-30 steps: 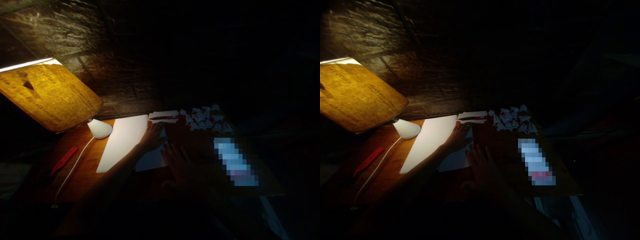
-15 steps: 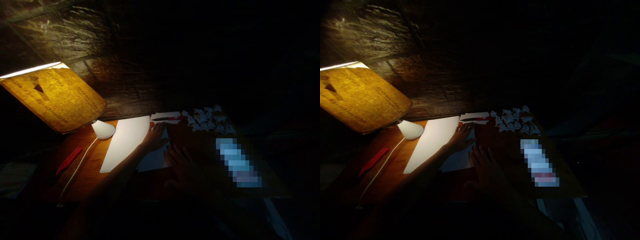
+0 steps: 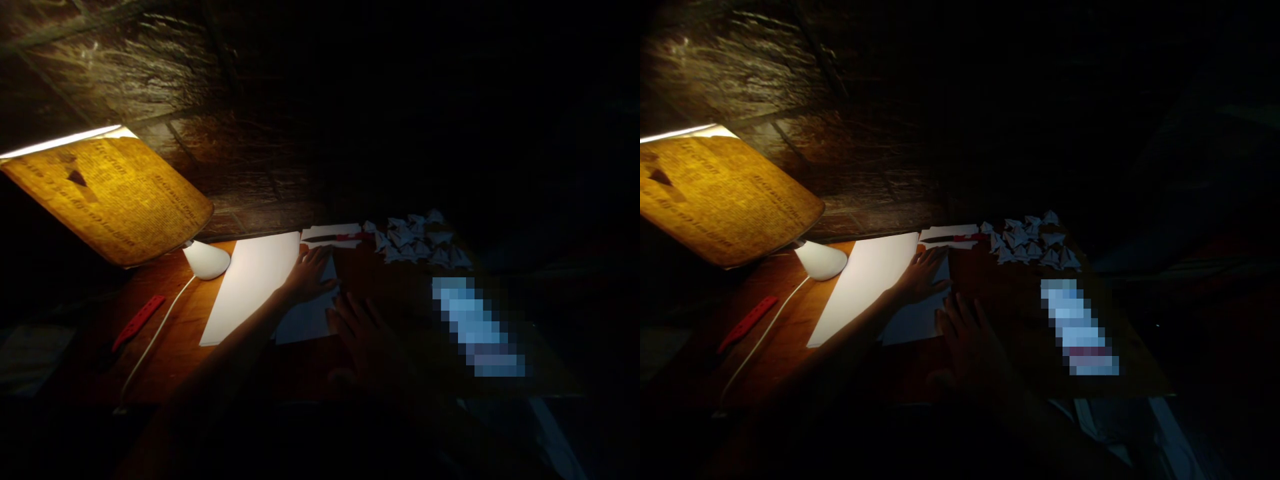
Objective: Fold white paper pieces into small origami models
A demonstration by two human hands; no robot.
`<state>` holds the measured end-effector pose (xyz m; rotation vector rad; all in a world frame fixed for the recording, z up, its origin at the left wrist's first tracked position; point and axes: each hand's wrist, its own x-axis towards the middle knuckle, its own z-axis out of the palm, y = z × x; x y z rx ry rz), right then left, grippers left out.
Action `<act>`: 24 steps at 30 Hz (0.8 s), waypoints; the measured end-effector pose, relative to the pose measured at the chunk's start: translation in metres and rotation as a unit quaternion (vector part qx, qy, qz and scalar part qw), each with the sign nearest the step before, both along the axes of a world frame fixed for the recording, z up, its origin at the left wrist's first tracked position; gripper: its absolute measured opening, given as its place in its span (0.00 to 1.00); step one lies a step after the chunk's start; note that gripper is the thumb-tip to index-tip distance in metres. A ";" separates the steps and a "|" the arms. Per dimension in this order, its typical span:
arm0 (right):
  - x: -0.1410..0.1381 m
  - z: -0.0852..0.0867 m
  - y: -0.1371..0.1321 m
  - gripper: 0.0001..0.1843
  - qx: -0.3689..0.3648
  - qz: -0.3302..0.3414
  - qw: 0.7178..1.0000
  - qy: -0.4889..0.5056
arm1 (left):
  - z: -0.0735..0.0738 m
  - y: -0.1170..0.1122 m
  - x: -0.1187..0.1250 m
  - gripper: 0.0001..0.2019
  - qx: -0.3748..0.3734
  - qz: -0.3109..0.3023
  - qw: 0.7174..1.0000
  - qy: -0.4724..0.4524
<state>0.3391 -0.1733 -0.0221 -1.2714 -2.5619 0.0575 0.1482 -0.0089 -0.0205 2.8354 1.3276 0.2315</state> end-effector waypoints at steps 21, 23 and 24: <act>0.024 0.087 0.085 0.16 -0.075 -0.097 0.991 0.050 | 0.028 -0.049 -0.046 0.48 -0.116 -0.211 0.970 -0.029; 0.025 0.089 0.119 0.16 -0.052 -0.161 0.985 0.037 | 0.029 -0.055 -0.041 0.44 -0.102 -0.193 0.976 -0.007; 0.024 0.086 0.135 0.16 -0.048 -0.178 0.982 0.032 | 0.031 -0.057 -0.038 0.42 -0.086 -0.166 0.982 -0.004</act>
